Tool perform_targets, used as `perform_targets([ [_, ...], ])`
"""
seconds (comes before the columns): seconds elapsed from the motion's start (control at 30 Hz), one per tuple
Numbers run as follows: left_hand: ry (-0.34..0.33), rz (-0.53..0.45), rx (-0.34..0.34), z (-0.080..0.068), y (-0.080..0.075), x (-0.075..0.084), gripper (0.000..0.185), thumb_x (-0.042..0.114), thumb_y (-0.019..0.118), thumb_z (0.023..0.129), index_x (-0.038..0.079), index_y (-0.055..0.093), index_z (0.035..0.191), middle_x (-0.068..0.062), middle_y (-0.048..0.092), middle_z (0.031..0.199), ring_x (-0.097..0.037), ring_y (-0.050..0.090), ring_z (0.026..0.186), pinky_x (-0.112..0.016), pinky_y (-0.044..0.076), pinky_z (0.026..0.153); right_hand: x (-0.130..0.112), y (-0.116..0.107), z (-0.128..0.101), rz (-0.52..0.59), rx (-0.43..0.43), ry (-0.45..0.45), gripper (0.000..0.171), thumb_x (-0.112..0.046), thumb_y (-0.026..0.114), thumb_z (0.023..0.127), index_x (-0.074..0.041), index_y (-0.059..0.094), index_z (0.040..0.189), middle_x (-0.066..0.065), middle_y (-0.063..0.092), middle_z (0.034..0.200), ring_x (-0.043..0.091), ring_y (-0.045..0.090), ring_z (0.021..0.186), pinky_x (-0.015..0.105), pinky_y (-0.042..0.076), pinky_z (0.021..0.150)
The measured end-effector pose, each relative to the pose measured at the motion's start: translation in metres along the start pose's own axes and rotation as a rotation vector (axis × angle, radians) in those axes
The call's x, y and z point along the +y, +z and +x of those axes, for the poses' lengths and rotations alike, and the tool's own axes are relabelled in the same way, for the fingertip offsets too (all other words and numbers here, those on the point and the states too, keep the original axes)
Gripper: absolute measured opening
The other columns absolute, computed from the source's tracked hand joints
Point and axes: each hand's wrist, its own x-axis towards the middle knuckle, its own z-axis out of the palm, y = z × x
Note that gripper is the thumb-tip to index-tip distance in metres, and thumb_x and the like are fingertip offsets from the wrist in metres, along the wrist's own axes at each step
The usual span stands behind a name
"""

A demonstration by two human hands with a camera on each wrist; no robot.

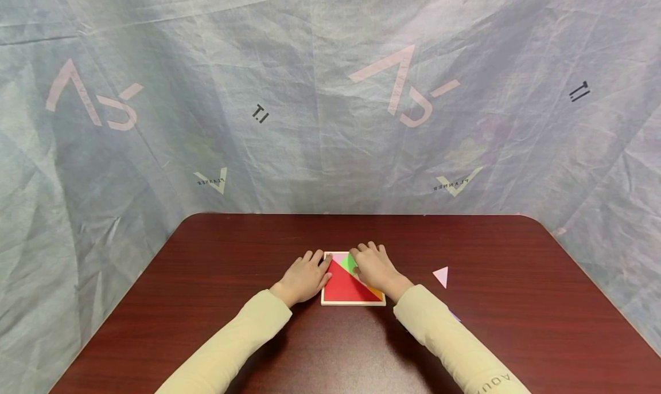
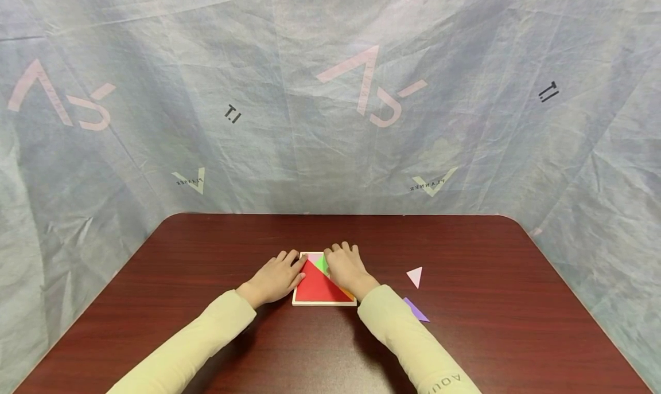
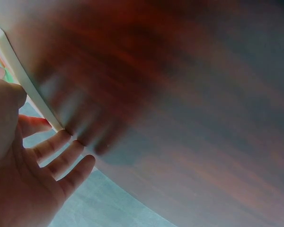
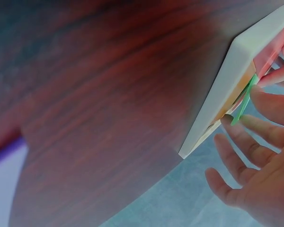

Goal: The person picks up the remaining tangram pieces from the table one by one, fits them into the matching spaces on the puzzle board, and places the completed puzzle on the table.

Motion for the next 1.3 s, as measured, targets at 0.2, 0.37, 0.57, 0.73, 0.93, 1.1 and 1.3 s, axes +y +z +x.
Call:
perform_targets([
  [0.2, 0.0, 0.002, -0.001, 0.0003, 0.0002, 0.0005, 0.046, 0.038, 0.041, 0.096, 0.011, 0.048, 0.132, -0.01, 0.047, 0.121, -0.026, 0.048, 0.105, -0.038, 0.046, 0.082, -0.0004, 0.0005, -0.0005, -0.011, -0.003, 0.007, 0.034, -0.019, 0.07, 0.079, -0.006, 0.063, 0.11, 0.01, 0.061, 0.102, 0.03, 0.051, 0.098, 0.047, 0.039, 0.081],
  [0.37, -0.002, 0.007, -0.002, 0.001, 0.0011, 0.001, 0.046, 0.039, 0.041, 0.096, 0.011, 0.048, 0.132, -0.01, 0.047, 0.121, -0.026, 0.048, 0.104, -0.038, 0.046, 0.082, 0.0003, 0.0018, -0.0012, -0.015, 0.008, -0.001, 0.029, -0.02, 0.071, 0.078, -0.008, 0.065, 0.105, 0.008, 0.061, 0.097, 0.028, 0.051, 0.094, 0.045, 0.039, 0.078],
  [0.57, -0.001, 0.006, -0.004, 0.0011, 0.0011, 0.0009, 0.046, 0.038, 0.04, 0.096, 0.011, 0.048, 0.132, -0.01, 0.047, 0.121, -0.025, 0.048, 0.104, -0.037, 0.046, 0.081, 0.0009, 0.0024, -0.0023, 0.004, 0.01, -0.022, 0.022, -0.019, 0.07, 0.079, -0.011, 0.067, 0.099, 0.007, 0.06, 0.093, 0.028, 0.051, 0.091, 0.044, 0.039, 0.075],
  [0.73, -0.001, 0.004, -0.004, 0.001, 0.0013, 0.0003, 0.046, 0.038, 0.041, 0.096, 0.011, 0.048, 0.132, -0.01, 0.047, 0.121, -0.026, 0.048, 0.104, -0.038, 0.046, 0.081, 0.001, 0.0016, -0.0033, 0.019, 0.0, -0.027, 0.022, -0.017, 0.068, 0.081, -0.011, 0.068, 0.102, 0.006, 0.059, 0.094, 0.027, 0.05, 0.091, 0.043, 0.039, 0.075],
  [0.93, -0.003, 0.002, -0.016, 0.0006, 0.0008, 0.0005, 0.046, 0.038, 0.04, 0.096, 0.011, 0.047, 0.133, -0.01, 0.046, 0.123, -0.026, 0.047, 0.106, -0.038, 0.046, 0.083, 0.0011, 0.0017, -0.0035, 0.038, -0.021, -0.023, 0.022, -0.012, 0.063, 0.083, -0.013, 0.067, 0.104, 0.005, 0.058, 0.098, 0.026, 0.048, 0.093, 0.044, 0.039, 0.077],
  [1.1, -0.008, -0.001, -0.029, 0.0, -0.0013, 0.0008, 0.046, 0.038, 0.04, 0.096, 0.011, 0.047, 0.133, -0.01, 0.046, 0.124, -0.026, 0.046, 0.107, -0.038, 0.046, 0.084, 0.0023, 0.0026, -0.0038, 0.052, -0.034, -0.02, 0.023, -0.012, 0.062, 0.084, -0.014, 0.066, 0.106, 0.006, 0.057, 0.102, 0.026, 0.047, 0.095, 0.044, 0.039, 0.079],
  [1.3, -0.006, -0.002, -0.032, -0.0002, -0.0021, 0.0009, 0.047, 0.038, 0.041, 0.096, 0.011, 0.047, 0.133, -0.01, 0.046, 0.124, -0.025, 0.046, 0.106, -0.038, 0.046, 0.084, 0.006, 0.0031, -0.0045, 0.056, -0.042, -0.022, 0.025, -0.014, 0.063, 0.083, -0.014, 0.064, 0.109, 0.006, 0.055, 0.105, 0.026, 0.047, 0.097, 0.045, 0.038, 0.079],
])
